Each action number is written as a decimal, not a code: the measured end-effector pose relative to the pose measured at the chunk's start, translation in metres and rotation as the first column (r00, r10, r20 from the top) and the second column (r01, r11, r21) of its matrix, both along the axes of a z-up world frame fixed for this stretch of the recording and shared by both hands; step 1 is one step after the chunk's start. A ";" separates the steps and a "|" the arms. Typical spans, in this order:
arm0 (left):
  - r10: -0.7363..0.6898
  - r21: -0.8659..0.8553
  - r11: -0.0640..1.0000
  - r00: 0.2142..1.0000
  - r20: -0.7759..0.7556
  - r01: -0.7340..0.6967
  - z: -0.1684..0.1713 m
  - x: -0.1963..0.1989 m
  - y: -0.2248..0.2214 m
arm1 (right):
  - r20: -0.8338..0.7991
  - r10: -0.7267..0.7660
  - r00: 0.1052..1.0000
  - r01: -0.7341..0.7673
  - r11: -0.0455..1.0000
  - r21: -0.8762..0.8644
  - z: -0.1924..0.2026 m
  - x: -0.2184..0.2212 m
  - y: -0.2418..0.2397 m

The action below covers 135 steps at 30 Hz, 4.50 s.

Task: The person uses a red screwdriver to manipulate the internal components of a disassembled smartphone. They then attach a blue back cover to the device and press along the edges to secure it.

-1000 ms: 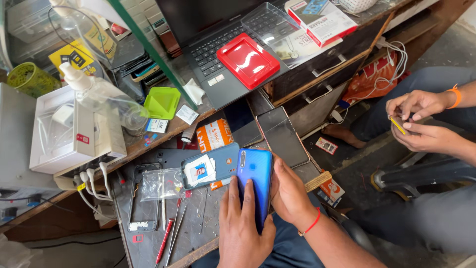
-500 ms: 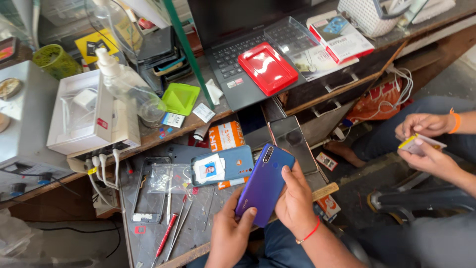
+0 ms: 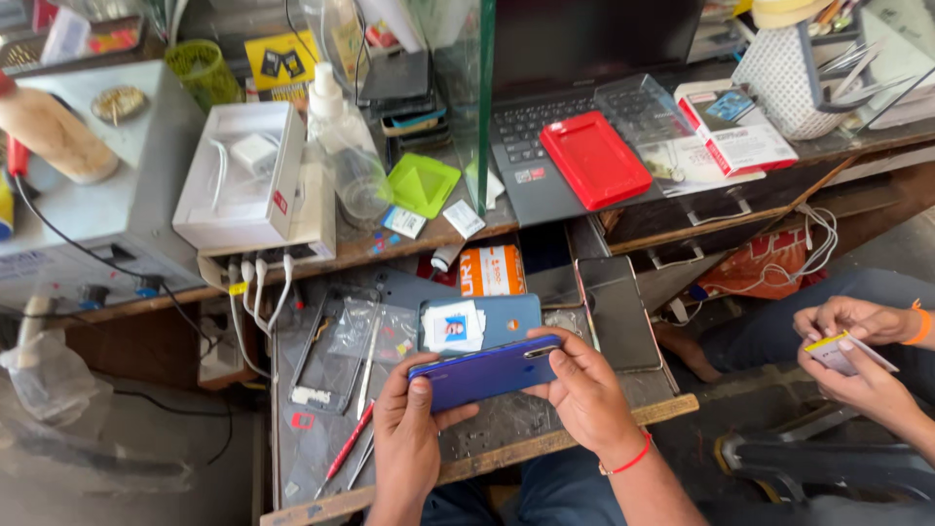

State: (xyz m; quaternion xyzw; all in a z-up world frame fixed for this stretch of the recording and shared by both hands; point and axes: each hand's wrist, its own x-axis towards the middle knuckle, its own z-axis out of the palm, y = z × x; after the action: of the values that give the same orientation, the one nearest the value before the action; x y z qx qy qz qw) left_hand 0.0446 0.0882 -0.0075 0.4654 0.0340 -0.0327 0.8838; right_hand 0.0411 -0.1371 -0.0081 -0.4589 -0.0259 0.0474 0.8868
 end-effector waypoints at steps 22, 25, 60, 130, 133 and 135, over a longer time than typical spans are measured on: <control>-0.105 0.048 0.994 0.968 0.229 0.096 -0.025 -0.014 0.000 | 0.293 -0.041 0.955 0.067 0.994 -0.081 -0.029 -0.012 -0.005; -0.092 0.049 0.995 0.960 0.263 0.082 -0.020 -0.014 -0.002 | 0.283 -0.013 0.959 0.034 0.997 -0.068 -0.022 -0.013 -0.006; -0.060 0.112 0.992 0.996 0.072 0.052 0.000 -0.013 0.001 | 0.051 -0.052 0.997 0.055 0.997 -0.048 -0.007 -0.002 -0.003; -0.392 0.797 0.287 0.694 0.604 -0.532 -0.048 0.034 -0.059 | 0.160 -0.066 0.985 0.016 0.954 0.298 -0.083 0.043 0.002; -0.395 0.912 0.314 0.837 0.378 -0.263 0.010 0.022 -0.055 | 0.134 -0.049 0.990 -0.011 0.909 0.417 -0.060 0.021 0.015; -0.440 0.923 0.317 0.829 0.345 -0.216 0.034 0.018 -0.051 | 0.076 0.007 0.997 -0.042 0.878 0.477 -0.040 0.007 0.025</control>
State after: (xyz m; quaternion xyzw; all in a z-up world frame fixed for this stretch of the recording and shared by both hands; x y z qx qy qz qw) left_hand 0.0626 0.0373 0.0265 0.8780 -0.2396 0.0615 0.4097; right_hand 0.0477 -0.1125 -0.0478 -0.2271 -0.0743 0.0342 0.9704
